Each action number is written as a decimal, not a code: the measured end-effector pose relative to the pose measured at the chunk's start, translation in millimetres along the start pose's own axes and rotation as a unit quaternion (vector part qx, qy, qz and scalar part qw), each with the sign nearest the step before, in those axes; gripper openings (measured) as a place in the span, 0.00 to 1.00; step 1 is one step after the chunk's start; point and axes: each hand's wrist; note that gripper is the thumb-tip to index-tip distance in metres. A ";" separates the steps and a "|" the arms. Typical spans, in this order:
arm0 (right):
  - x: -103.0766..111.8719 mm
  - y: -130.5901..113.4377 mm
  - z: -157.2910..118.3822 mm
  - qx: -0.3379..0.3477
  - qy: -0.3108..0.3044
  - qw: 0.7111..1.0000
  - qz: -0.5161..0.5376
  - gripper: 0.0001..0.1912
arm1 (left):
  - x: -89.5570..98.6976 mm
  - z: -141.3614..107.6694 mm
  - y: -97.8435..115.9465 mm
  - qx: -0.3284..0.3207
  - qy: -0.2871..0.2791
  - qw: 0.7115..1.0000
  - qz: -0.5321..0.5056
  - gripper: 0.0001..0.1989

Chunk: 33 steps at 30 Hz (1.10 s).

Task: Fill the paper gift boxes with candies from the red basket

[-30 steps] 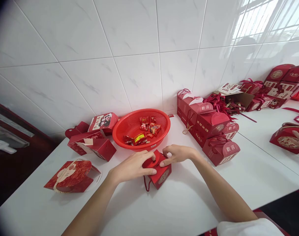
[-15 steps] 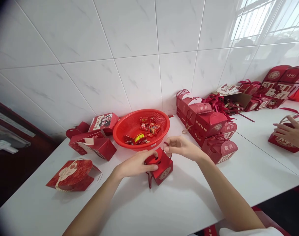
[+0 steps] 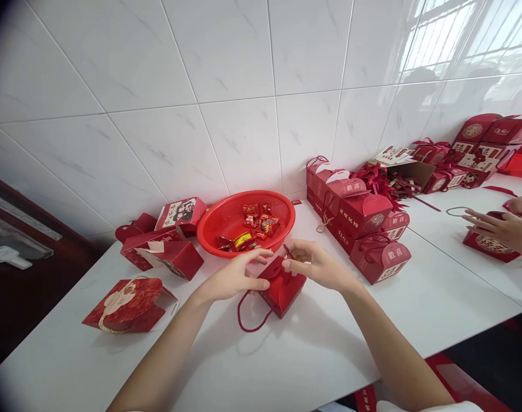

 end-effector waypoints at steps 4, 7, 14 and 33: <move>-1.7 -8.0 -2.4 0.011 0.039 0.999 -0.026 0.18 | 10.6 -15.4 15.4 -0.065 0.017 0.985 -0.157 0.32; -8.1 -16.1 -3.4 0.027 0.057 0.995 -0.073 0.17 | 11.0 -23.2 23.8 -0.135 0.009 0.963 -0.232 0.25; -41.9 -12.6 1.3 0.023 0.139 0.984 -0.107 0.17 | -16.5 -20.0 25.0 -0.250 -0.024 0.928 -0.275 0.25; -60.4 -26.1 -59.6 0.064 0.472 0.869 -0.137 0.07 | -40.0 -27.7 25.5 -0.312 -0.105 0.930 -0.165 0.22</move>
Point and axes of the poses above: each hand's wrist, its own z-axis towards the middle knuckle, its own x-axis out of the back of the hand, y = z × x, and after that the axes turned 13 degrees about -y, right-handed
